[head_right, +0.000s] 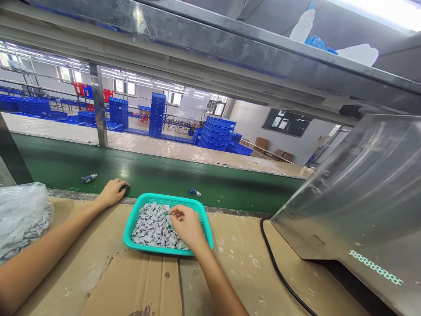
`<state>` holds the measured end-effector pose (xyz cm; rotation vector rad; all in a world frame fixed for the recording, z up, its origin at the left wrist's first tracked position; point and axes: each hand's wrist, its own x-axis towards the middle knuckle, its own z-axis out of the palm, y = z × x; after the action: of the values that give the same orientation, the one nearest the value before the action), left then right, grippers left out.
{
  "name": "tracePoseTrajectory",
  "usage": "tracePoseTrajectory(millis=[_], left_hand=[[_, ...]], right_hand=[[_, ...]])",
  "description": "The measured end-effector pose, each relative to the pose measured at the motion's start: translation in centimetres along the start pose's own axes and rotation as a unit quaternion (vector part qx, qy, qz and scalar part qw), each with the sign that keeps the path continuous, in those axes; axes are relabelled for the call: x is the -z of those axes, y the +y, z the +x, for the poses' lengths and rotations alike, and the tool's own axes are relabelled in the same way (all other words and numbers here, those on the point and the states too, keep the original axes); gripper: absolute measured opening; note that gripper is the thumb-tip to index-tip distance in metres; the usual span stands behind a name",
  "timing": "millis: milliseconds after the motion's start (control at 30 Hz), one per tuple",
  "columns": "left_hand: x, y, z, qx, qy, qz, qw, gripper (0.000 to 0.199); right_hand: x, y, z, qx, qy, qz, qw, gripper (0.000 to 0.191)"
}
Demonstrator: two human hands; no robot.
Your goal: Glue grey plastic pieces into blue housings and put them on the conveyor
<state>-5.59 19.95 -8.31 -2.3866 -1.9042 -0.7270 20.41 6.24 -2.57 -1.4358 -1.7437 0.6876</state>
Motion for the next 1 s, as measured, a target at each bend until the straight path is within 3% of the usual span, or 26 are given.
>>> tracePoseTrajectory(millis=[267,400,533,800,1000], left_hand=[[0.3,0.0,0.0,0.013,-0.013,0.016,1.0,0.033],[0.6,0.1,0.0,0.024,-0.02,0.02,0.999,0.034],[0.7,0.2,-0.1,0.039,-0.026,0.018,0.999,0.035],[0.8,0.3,-0.1,0.05,-0.027,0.02,0.998,0.034],[0.7,0.2,0.1,0.049,-0.027,0.014,0.998,0.034]], right_hand=[[0.3,-0.8,-0.3,-0.063,-0.068,0.116,0.989,0.01],[0.2,-3.0,-1.2,-0.075,-0.125,0.134,0.98,0.009],[-0.9,-5.3,-2.5,-0.036,-0.175,0.102,0.979,0.008],[-4.1,-5.6,-0.6,-0.002,-0.118,0.041,0.992,0.012],[-4.7,-5.0,0.4,-0.031,-0.152,0.057,0.986,0.007]])
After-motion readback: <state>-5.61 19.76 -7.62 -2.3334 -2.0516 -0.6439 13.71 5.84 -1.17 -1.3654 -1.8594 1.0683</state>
